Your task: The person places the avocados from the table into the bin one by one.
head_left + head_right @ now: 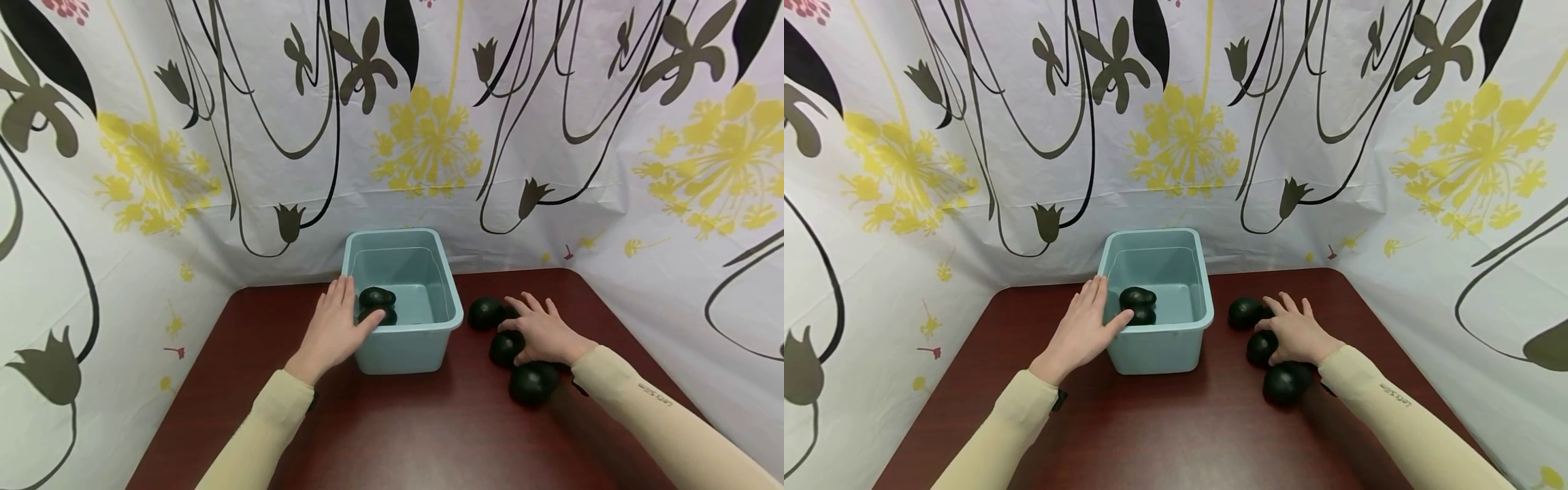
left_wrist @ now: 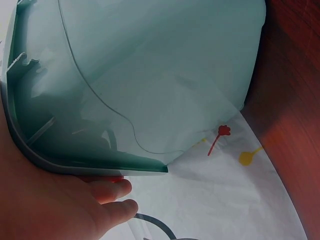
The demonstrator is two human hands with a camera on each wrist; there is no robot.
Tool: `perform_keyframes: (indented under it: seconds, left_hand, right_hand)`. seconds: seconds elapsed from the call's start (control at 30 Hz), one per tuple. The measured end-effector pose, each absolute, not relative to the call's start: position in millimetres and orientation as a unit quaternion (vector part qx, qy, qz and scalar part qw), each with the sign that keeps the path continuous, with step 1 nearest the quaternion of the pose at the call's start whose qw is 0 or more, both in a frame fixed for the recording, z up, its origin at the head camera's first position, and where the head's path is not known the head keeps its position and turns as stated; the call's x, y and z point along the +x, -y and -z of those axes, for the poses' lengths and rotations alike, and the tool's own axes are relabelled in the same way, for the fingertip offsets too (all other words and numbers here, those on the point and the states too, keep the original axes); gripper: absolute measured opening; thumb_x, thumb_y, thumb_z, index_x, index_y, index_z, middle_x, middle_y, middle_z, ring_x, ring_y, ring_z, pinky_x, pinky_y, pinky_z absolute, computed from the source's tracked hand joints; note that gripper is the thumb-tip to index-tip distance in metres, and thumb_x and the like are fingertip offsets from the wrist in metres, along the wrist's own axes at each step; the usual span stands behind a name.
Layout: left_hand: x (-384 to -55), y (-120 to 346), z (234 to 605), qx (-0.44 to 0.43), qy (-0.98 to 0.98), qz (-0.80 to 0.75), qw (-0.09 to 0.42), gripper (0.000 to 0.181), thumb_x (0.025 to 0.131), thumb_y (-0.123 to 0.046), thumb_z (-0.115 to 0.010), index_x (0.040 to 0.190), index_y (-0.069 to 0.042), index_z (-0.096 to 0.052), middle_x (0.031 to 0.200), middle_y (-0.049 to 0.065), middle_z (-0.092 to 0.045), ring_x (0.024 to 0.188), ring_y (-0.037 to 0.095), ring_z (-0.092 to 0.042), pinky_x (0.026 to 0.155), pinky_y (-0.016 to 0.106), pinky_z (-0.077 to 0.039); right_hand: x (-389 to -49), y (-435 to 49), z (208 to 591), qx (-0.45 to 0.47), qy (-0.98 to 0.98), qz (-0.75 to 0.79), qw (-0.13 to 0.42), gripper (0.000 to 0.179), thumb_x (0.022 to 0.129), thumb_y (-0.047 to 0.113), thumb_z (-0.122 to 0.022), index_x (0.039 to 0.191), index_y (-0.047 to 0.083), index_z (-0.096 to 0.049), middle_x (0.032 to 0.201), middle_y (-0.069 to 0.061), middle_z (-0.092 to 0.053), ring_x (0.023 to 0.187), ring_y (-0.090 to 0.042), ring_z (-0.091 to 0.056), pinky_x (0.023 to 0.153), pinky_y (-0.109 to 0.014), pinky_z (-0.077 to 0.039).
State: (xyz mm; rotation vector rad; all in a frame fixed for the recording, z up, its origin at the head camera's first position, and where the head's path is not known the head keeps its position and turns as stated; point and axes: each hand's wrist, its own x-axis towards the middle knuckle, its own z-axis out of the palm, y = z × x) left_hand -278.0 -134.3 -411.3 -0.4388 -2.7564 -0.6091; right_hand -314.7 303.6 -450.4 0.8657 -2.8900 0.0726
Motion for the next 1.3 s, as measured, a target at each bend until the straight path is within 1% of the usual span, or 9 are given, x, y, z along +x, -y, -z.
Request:
perform_keyframes:
  seconds: [0.43,0.63,0.87,1.3]
  left_hand:
    - [-277.6,132.9,411.9,-0.154,0.955,0.211,0.139,0.109,0.090,-0.083,-0.030,0.161,-0.002,-0.015,0.166,0.017,-0.014,0.153,0.032,-0.010,0.121,0.051,-0.012]
    - [-277.2,133.0,411.5,-0.154,0.955,0.211,0.140,0.109,0.090,-0.083,-0.030,0.160,-0.002,-0.016,0.166,0.017,-0.014,0.153,0.033,-0.012,0.121,0.051,-0.012]
    - [-277.5,133.4,409.9,-0.154,0.956,0.207,0.140,0.108,0.091,-0.083,-0.030,0.161,-0.002,-0.015,0.166,0.017,-0.013,0.153,0.031,-0.009,0.121,0.052,-0.013]
    - [-276.2,133.5,410.2,-0.153,0.957,0.204,0.141,0.109,0.091,-0.083,-0.029,0.160,-0.001,-0.016,0.166,0.018,-0.014,0.153,0.033,-0.011,0.120,0.054,-0.016]
  right_hand:
    - [-314.6,-306.3,452.4,0.287,0.955,-0.027,0.073,0.059,0.056,0.040,-0.098,0.110,0.027,-0.078,0.156,-0.020,-0.036,0.143,-0.053,-0.020,0.099,-0.082,-0.018]
    - [-313.4,-306.1,446.1,0.286,0.954,-0.040,0.081,0.058,0.055,0.040,-0.098,0.107,0.028,-0.078,0.157,-0.019,-0.034,0.144,-0.052,-0.018,0.099,-0.082,-0.015]
    - [-313.0,-304.7,436.6,0.282,0.954,-0.038,0.089,0.058,0.056,0.042,-0.097,0.109,0.028,-0.078,0.158,-0.018,-0.032,0.145,-0.052,-0.017,0.100,-0.082,-0.014]
    - [-306.2,-302.0,421.6,0.276,0.956,-0.037,0.088,0.057,0.060,0.044,-0.095,0.112,0.029,-0.077,0.160,-0.017,-0.028,0.146,-0.050,-0.014,0.102,-0.081,-0.013]
